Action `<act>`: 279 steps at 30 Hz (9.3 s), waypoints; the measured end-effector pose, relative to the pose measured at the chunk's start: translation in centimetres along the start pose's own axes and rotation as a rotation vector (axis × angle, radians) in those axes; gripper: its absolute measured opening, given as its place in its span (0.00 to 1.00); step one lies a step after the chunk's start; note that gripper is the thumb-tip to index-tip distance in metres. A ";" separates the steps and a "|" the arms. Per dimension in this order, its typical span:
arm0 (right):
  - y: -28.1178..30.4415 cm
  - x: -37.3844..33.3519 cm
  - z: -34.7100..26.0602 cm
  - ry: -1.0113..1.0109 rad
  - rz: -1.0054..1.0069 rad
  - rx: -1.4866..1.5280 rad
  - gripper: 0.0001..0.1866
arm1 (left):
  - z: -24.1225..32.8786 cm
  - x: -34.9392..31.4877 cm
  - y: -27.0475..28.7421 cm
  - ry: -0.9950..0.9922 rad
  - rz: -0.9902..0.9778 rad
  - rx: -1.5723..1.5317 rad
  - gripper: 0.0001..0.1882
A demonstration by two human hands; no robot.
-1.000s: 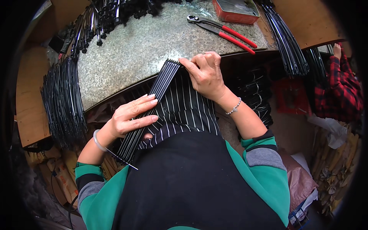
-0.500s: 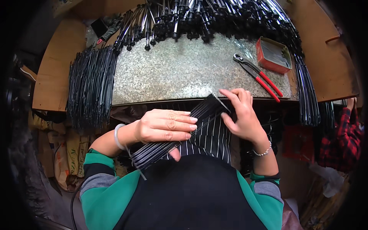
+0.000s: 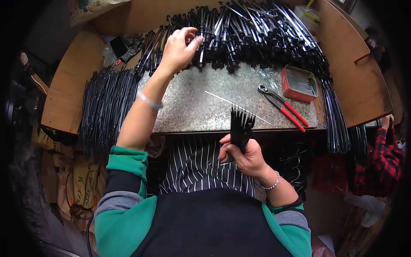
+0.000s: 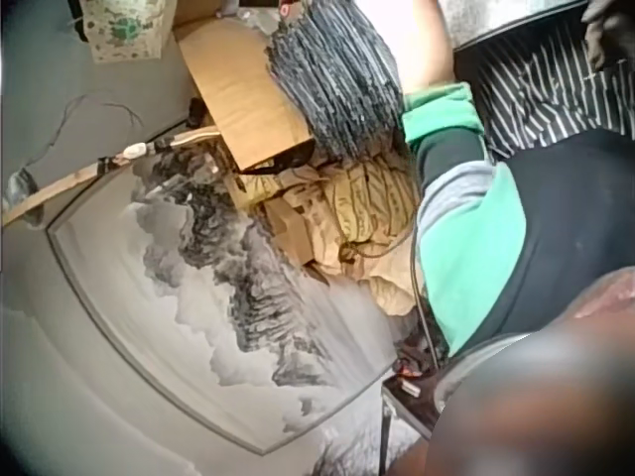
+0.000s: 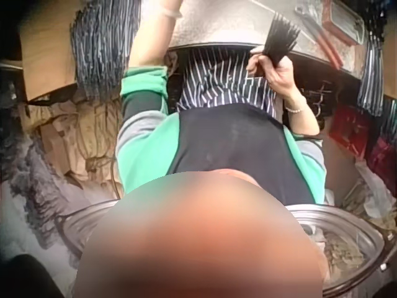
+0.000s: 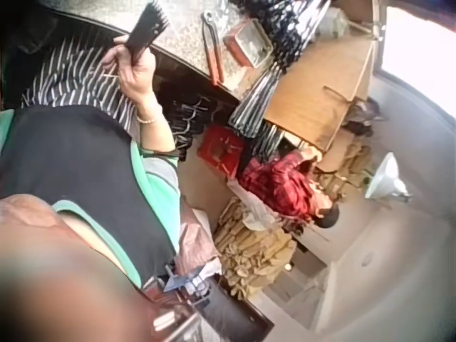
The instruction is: Assembling wiring components by bundling wires and inserting them into a plastic housing using pliers.
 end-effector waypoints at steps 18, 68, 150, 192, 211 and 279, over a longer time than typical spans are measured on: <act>2.5 -0.7 0.5 0.010 0.157 0.108 0.21 | 1.2 -0.8 -2.9 0.444 0.209 -1.575 0.16; -2.9 1.9 -2.8 0.024 0.141 0.089 0.20 | 12.3 -11.6 6.1 0.317 0.525 -1.767 0.21; -1.8 1.6 -5.5 0.449 0.688 -0.745 0.15 | 14.0 -10.9 3.1 0.190 0.438 -1.353 0.17; -1.9 -1.3 -7.1 0.553 0.739 -0.601 0.06 | 14.0 -12.7 3.4 0.235 0.514 -1.281 0.19; -1.1 -1.0 -6.7 0.556 0.772 -0.485 0.05 | 14.4 -12.6 3.2 0.188 0.468 -1.325 0.21; -1.4 0.8 -1.4 0.280 0.557 -0.184 0.24 | 14.9 -11.4 0.5 0.196 0.354 -2.036 0.29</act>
Point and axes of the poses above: each hand's wrist, its own x-axis towards the middle knuckle, its own y-axis out of the back of the hand, z = x × y, the point moved 8 cm from there along x, towards the middle knuckle, and after that the axes turned 15 degrees about -y, right-handed, at the moved point
